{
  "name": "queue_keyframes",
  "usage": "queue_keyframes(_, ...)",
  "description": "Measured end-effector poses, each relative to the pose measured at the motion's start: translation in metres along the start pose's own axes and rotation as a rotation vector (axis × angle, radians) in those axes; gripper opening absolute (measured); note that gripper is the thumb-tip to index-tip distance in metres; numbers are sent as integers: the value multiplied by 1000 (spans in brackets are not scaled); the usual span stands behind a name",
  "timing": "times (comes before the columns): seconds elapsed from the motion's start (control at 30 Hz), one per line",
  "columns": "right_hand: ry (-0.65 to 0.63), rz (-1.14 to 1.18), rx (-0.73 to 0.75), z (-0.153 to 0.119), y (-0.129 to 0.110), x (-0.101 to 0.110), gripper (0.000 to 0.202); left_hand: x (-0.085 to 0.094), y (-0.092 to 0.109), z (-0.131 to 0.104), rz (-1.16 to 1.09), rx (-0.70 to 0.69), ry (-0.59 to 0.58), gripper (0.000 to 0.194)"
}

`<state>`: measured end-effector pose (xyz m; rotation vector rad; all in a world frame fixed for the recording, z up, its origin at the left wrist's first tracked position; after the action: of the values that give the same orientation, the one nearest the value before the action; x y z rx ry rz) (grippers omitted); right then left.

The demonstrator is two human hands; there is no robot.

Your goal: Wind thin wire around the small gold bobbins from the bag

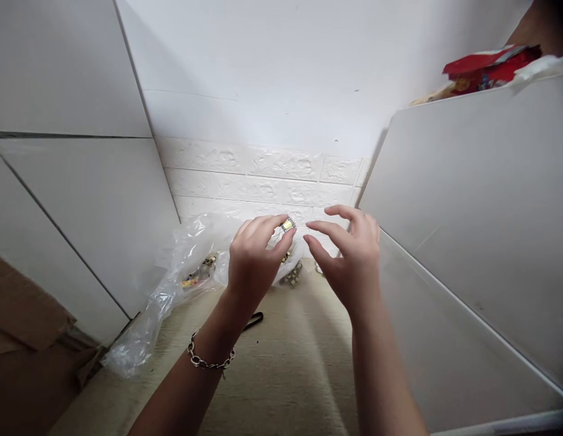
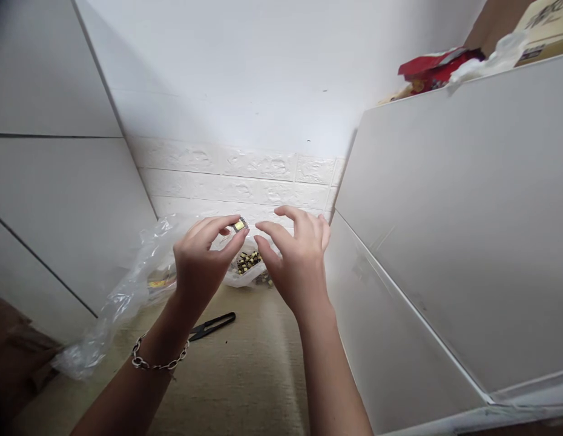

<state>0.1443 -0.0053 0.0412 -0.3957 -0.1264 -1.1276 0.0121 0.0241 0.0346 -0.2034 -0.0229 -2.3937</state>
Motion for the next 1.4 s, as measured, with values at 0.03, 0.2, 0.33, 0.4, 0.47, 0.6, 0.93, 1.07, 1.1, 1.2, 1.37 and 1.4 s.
queue_keyframes(0.03, -9, -28, 14, -1, 0, -3, 12, 0, 0, 0, -3, -4, -7, 14)
queue_keyframes(0.2, -5, 14, 22, -2, 2, -7, 6, -3, 2, 0, -19, -40, -41, 14)
queue_keyframes(0.33, -47, 112, -41, 0, 3, -4, 6, -7, 3, -1, -36, -78, -96, 14)
queue_keyframes(0.4, -69, 122, -81, 1, 4, -3, 6, -9, 3, -3, -39, -93, -136, 14)
queue_keyframes(0.47, -69, 119, -116, 1, 6, -2, 6, -10, 4, -4, -45, -99, -168, 14)
queue_keyframes(0.6, -21, 123, -184, 1, 11, -1, 5, -11, 8, -5, -68, -115, -190, 14)
queue_keyframes(0.93, 36, 315, -321, 4, 23, 8, 9, -7, 5, -1, -102, -72, -108, 11)
queue_keyframes(1.07, -141, 294, -331, 3, 19, 0, 10, -5, 4, 1, -87, -43, -80, 12)
queue_keyframes(1.1, -168, 280, -328, 3, 18, -3, 8, -5, 3, 1, -86, -38, -81, 12)
queue_keyframes(1.2, -185, 230, -307, 2, 13, -6, 5, -4, 2, 0, -86, -27, -81, 12)
queue_keyframes(1.37, -118, 119, -231, 1, 8, -5, 5, -4, 1, 0, -77, -41, -77, 11)
queue_keyframes(1.4, -98, 100, -210, 0, 7, -4, 5, -4, 1, 0, -71, -51, -77, 11)
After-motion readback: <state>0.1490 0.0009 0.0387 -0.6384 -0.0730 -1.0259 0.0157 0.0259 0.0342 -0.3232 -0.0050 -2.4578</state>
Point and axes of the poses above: each hand's wrist, its own z-axis towards the middle knuckle, its own x-axis out of the back of the hand, y = z × x, the point moved 5 cm from there along z, towards the middle knuckle, and after that the axes turned 9 degrees about -x, right-handed, at the moved point
